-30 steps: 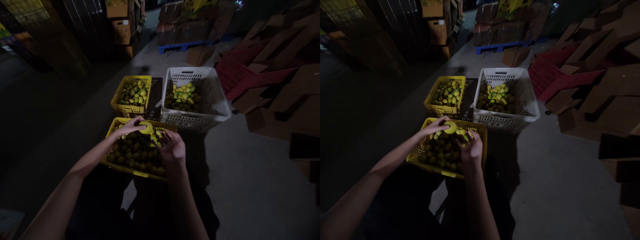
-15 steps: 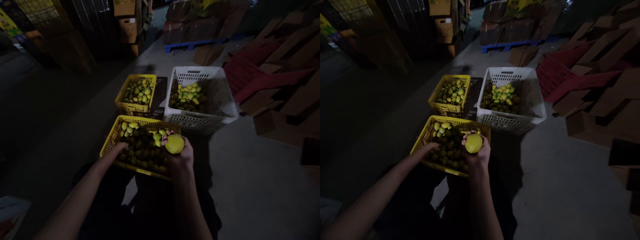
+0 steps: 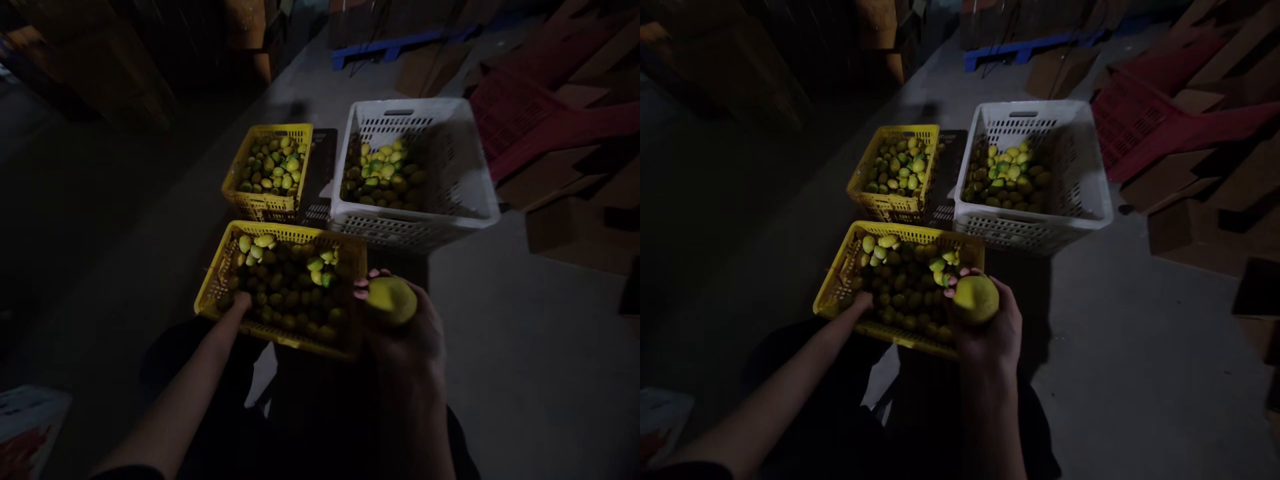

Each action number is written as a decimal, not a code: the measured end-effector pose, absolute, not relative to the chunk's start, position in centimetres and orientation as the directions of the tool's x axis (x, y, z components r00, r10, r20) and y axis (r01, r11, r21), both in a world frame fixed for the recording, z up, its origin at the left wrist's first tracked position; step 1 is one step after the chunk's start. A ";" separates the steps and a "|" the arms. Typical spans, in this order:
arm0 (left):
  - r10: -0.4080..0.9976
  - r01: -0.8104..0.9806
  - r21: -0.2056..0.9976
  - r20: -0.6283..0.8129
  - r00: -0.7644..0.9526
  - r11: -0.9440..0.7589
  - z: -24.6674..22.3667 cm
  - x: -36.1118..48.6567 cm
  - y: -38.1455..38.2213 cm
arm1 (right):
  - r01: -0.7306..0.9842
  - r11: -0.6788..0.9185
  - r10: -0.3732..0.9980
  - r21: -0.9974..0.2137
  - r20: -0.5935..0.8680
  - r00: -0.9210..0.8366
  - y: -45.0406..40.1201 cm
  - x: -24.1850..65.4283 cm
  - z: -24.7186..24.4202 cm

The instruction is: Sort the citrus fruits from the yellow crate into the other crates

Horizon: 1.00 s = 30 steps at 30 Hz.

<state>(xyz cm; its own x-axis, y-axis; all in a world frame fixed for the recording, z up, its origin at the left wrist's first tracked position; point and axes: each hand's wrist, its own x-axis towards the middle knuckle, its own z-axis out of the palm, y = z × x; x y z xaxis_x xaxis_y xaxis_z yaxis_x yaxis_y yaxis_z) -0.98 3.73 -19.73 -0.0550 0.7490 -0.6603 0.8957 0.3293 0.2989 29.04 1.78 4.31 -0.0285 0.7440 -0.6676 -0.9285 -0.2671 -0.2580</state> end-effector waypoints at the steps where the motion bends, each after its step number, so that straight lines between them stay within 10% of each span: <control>1: 0.716 0.913 0.227 -0.692 -0.094 0.339 -20.1 -0.8 3.7 | -0.926 -0.268 0.759 -0.265 -0.650 -0.034 1.8 29.1 4.0; 9: 0.662 0.939 -0.071 -0.692 -0.289 0.335 -20.8 -0.4 4.5 | -0.928 -0.283 0.685 -0.244 -0.728 -0.017 2.0 28.2 4.7; 17: 0.842 0.910 -0.083 -0.354 -0.407 0.405 -17.6 -3.4 12.7 | -0.897 -0.294 0.714 -0.330 -0.699 0.023 2.1 27.8 5.1; 30: 0.817 0.922 -0.048 -0.446 -0.365 0.385 -18.6 -3.5 11.7 | -0.920 -0.257 0.792 -0.298 -0.611 -0.023 2.4 27.3 4.8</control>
<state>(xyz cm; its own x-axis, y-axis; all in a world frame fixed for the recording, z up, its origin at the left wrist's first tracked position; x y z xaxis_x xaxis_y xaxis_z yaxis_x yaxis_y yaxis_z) -3.54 11.75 -18.62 -0.3646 0.8174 -0.4460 0.9218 0.3847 -0.0483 27.31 2.44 4.76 -0.0232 0.7915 -0.6107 -0.9196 -0.2566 -0.2976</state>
